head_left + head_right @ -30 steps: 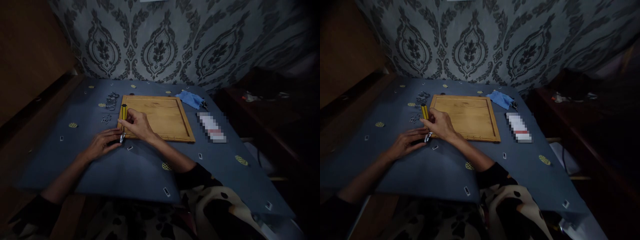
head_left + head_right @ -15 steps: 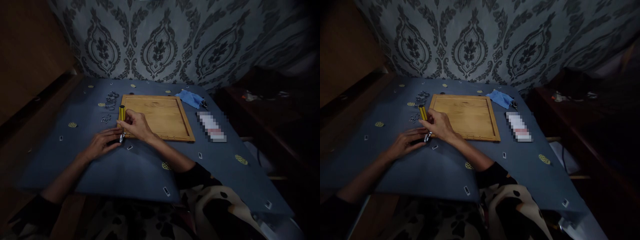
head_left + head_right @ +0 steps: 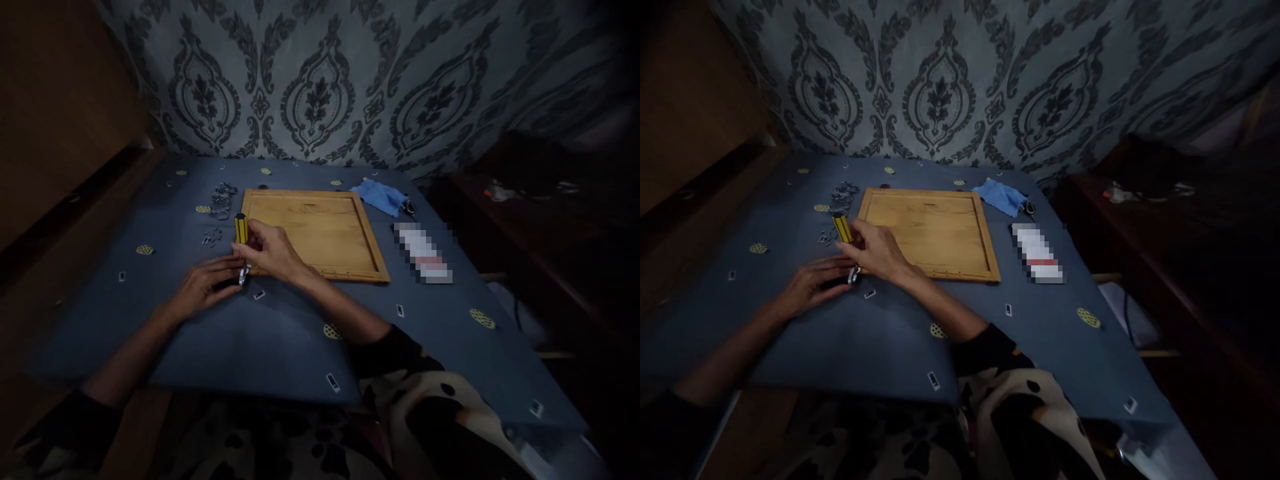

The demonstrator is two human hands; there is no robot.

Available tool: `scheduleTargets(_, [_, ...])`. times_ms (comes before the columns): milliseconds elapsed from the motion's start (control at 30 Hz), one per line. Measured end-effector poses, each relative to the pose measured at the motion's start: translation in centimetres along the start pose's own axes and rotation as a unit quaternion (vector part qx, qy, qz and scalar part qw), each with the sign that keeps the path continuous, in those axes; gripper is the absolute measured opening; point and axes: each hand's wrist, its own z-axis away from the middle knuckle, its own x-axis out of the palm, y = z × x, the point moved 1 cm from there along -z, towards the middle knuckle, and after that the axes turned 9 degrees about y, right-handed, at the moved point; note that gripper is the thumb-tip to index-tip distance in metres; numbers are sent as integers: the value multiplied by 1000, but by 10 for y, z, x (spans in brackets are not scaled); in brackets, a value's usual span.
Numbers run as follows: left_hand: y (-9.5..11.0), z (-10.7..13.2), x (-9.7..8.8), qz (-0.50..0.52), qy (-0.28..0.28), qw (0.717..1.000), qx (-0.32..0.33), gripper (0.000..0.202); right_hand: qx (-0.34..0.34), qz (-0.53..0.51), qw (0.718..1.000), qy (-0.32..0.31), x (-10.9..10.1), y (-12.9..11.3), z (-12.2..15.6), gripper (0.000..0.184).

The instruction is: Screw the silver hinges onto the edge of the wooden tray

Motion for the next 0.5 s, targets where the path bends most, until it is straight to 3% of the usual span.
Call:
scheduleTargets(267, [-2,3,1,6,4,1000,-4,29,78,-112,984,-111,-9,9,-8,19])
scheduleTargets(500, [-2,2,1,5,9,1000,-2,28,33,2,999,-13,-3,4,-5,31])
